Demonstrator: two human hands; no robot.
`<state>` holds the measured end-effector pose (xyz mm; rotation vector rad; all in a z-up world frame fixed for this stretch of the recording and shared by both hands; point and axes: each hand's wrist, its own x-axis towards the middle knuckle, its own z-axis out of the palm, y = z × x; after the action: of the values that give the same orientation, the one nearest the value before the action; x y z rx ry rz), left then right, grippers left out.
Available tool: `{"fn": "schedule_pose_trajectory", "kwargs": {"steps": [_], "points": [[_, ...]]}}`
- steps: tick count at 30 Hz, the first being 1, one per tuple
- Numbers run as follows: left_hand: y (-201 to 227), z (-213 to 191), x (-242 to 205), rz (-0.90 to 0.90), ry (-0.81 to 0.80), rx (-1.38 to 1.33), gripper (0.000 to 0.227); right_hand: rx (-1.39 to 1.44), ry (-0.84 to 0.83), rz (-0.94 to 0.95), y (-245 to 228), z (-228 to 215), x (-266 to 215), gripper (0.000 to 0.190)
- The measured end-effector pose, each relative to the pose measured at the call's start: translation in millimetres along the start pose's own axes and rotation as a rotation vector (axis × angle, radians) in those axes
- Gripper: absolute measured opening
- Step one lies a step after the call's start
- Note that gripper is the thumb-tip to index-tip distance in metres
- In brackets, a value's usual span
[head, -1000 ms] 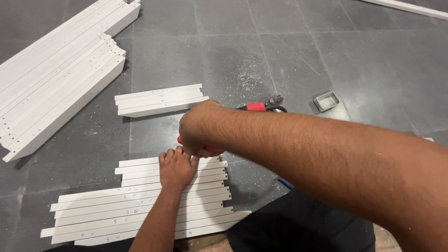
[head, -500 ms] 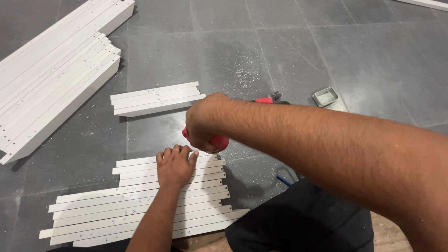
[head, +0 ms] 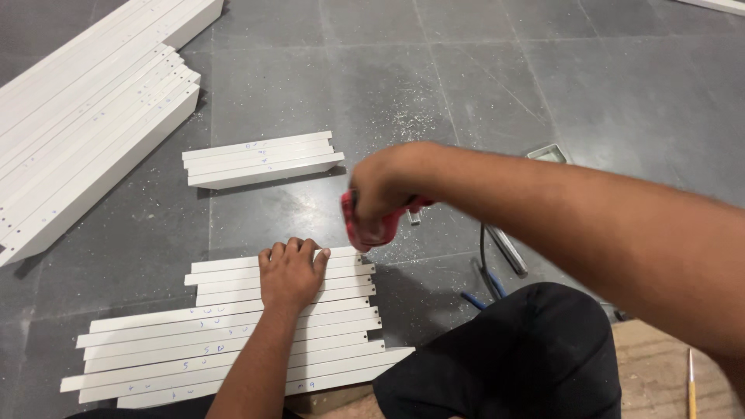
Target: The person sits on the floor and uses a red corded drill to make holes in white plastic profiles. They adjust the drill bit, then drill multiple holes in several stacked profiles, moving the pieces as needed.
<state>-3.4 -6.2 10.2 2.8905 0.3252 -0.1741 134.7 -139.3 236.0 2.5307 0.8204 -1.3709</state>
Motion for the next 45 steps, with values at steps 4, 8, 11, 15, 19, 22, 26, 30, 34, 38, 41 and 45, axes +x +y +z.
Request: {"fn": "schedule_pose_trajectory", "kwargs": {"steps": [4,8,11,15,19,22,26,30,34,38,41,45], "points": [[-0.5,1.1,0.7,0.001,0.009,-0.017,0.045,-0.040,0.078,0.026,10.1,5.0,-15.2,0.049],[-0.1,0.1,-0.1,-0.001,-0.002,-0.003,0.046,0.108,0.059,0.083,7.7,8.0,-20.7,0.044],[1.5,-0.5,1.0,-0.011,-0.046,-0.008,0.046,0.147,0.086,0.053,12.1,9.6,-19.0,0.050],[0.5,-3.0,0.1,-0.024,-0.070,-0.008,0.047,0.240,0.100,0.093,24.2,13.1,-18.6,0.053],[1.8,-3.7,1.3,-0.027,-0.097,-0.001,0.048,0.353,0.124,0.105,39.7,17.4,-19.4,0.055],[0.9,-3.4,1.1,-0.028,-0.083,-0.014,0.048,0.384,0.135,0.114,46.7,20.1,-18.8,0.056],[1.0,-2.9,1.0,-0.025,-0.074,-0.018,0.048,0.429,0.125,0.125,54.2,20.9,-17.7,0.055],[0.8,-1.5,0.1,-0.022,-0.072,-0.019,0.048,0.524,0.140,0.162,64.2,21.7,-16.5,0.054],[0.7,-1.5,0.5,-0.009,-0.058,-0.021,0.048,0.616,0.162,0.190,79.7,22.9,-21.0,0.054],[0.2,-0.4,-0.3,-0.005,-0.042,-0.012,0.047,0.412,0.288,0.143,102.7,34.0,-39.7,0.054],[0.5,0.1,-3.4,-0.001,0.010,-0.022,0.046,0.589,0.386,0.171,124.2,52.0,-61.4,0.064],[0.3,1.3,-6.0,0.019,0.046,-0.030,0.045,0.723,0.699,0.023,139.6,102.2,-66.4,0.076]]}}
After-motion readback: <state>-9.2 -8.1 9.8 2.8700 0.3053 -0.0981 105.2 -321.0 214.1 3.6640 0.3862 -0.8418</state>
